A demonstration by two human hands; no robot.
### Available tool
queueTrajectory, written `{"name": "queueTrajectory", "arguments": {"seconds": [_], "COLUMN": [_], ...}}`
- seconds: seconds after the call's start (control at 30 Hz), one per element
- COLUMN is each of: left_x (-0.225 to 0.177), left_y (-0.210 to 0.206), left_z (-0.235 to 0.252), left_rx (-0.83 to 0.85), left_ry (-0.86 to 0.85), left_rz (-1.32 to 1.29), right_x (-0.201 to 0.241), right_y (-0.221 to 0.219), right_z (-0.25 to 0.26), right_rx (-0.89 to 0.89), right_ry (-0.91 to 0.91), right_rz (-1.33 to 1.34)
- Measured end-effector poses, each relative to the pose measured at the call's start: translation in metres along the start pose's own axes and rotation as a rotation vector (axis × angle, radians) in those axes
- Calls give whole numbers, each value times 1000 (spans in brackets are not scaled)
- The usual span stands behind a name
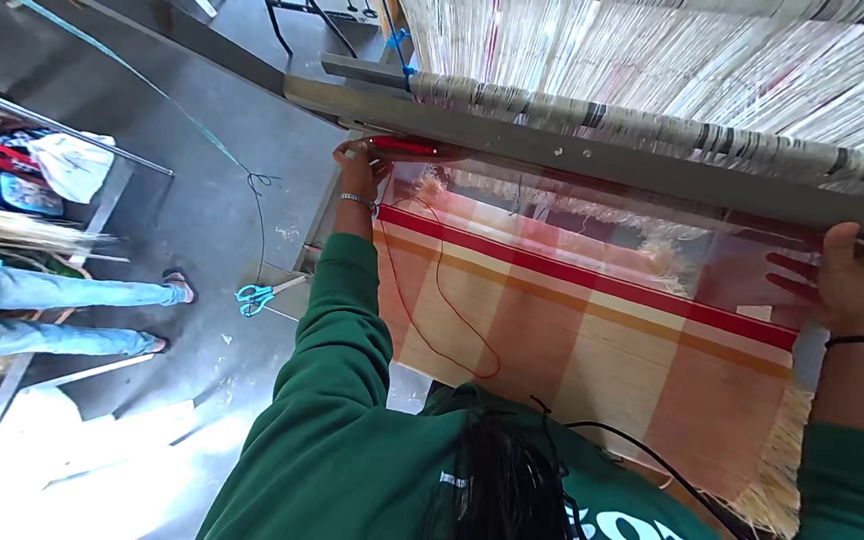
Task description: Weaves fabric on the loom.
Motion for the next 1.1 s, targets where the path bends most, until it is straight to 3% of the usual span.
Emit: {"name": "queueTrajectory", "arguments": {"seconds": [0.17,0.67,0.8,1.1], "left_x": [2,-1,-6,-19], "left_y": [22,14,24,82], "left_z": [5,-9,-3,-10], "left_rx": [-55,241,207,-58], "left_ry": [-5,-170,-187,-197], "left_rz": [-90,81,-37,-96], "right_x": [-1,2,3,1], "right_y": [-3,-6,-6,-5], "right_z": [0,-3,-3,-2], "right_rx": [9,-20,-14,7], "right_ry": [16,-30,-26,-1], "right_rz": [24,42,47,57]}}
Point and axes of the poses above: each hand's wrist, its own z-axis towards the middle knuckle, its own y-axis out of the back of the hand, x = y × z, the point moved 2 cm from there along z, towards the middle knuckle, and after that the axes turned 8 degrees about y, right-handed, at the moved point
